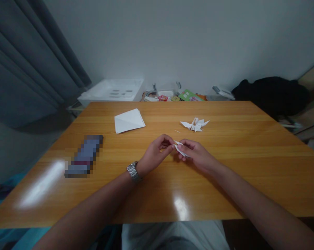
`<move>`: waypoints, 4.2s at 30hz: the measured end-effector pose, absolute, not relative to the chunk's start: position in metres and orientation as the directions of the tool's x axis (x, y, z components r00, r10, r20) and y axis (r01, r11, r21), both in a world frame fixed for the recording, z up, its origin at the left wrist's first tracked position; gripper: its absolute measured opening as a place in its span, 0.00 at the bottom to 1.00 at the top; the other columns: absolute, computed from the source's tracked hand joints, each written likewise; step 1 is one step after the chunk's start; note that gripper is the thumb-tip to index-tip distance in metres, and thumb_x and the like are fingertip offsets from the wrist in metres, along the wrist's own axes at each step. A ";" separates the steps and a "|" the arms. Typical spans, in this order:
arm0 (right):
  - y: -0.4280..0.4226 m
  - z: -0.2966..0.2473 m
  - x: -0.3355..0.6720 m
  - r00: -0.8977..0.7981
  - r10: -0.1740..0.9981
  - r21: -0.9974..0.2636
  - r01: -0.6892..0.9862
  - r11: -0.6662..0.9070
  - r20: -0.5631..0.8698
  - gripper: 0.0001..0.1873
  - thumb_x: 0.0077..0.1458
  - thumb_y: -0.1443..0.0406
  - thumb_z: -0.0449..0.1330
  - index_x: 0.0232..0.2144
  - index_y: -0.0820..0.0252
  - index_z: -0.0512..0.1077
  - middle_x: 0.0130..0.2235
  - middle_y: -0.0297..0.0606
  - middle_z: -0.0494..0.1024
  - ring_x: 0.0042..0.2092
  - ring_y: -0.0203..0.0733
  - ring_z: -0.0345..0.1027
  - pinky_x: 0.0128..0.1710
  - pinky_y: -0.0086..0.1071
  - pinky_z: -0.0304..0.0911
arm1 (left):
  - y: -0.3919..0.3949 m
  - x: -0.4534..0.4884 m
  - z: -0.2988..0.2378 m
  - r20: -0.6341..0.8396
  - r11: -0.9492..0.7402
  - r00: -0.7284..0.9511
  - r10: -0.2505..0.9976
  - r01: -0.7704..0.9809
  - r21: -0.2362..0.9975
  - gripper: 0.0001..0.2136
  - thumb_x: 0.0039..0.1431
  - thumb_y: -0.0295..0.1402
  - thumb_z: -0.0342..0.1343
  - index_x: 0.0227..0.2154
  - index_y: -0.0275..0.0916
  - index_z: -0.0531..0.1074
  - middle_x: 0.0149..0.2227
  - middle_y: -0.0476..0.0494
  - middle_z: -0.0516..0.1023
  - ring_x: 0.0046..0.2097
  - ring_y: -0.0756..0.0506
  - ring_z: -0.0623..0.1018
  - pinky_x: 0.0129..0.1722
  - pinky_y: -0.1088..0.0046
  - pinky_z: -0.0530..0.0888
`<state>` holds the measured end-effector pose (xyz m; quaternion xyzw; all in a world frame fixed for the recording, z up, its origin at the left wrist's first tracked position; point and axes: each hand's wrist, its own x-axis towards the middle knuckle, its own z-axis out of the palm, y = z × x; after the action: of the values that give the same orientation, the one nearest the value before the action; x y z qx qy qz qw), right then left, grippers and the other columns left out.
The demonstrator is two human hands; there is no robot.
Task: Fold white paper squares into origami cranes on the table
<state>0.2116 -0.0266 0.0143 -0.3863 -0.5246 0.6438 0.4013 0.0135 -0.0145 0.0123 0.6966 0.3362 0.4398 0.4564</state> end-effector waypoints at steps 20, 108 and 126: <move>-0.026 0.010 0.209 -0.295 0.955 -0.999 -0.043 0.033 0.044 0.16 0.55 0.52 0.67 0.34 0.59 0.75 0.30 0.34 0.78 0.30 0.36 0.69 0.34 0.34 0.65 | -0.020 0.013 0.022 0.506 -0.623 0.370 0.779 0.367 0.691 0.02 0.63 0.28 0.60 0.37 0.38 0.73 0.36 0.48 0.75 0.39 0.50 0.74 0.39 0.75 0.71; -0.029 0.009 0.201 -0.233 0.967 -0.991 0.051 0.123 0.108 0.19 0.53 0.53 0.68 0.41 0.54 0.69 0.42 0.38 0.76 0.44 0.43 0.71 0.45 0.35 0.65 | -0.027 0.012 0.023 0.268 -0.329 0.204 0.942 0.394 0.858 0.10 0.64 0.38 0.57 0.31 0.38 0.74 0.32 0.46 0.80 0.35 0.47 0.79 0.38 0.73 0.76; -0.031 0.012 0.208 -0.283 0.958 -0.991 -0.114 -0.074 -0.039 0.14 0.58 0.54 0.65 0.35 0.59 0.72 0.29 0.34 0.77 0.30 0.36 0.70 0.33 0.31 0.63 | -0.028 0.004 0.031 0.269 -0.307 0.168 0.948 0.276 0.911 0.14 0.70 0.41 0.48 0.43 0.37 0.72 0.42 0.41 0.79 0.43 0.45 0.78 0.45 0.69 0.74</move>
<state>0.2079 -0.0307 0.0117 -0.4065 -0.5195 0.6098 0.4394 0.0038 -0.0284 0.0311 0.6686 0.4577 0.4544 0.3701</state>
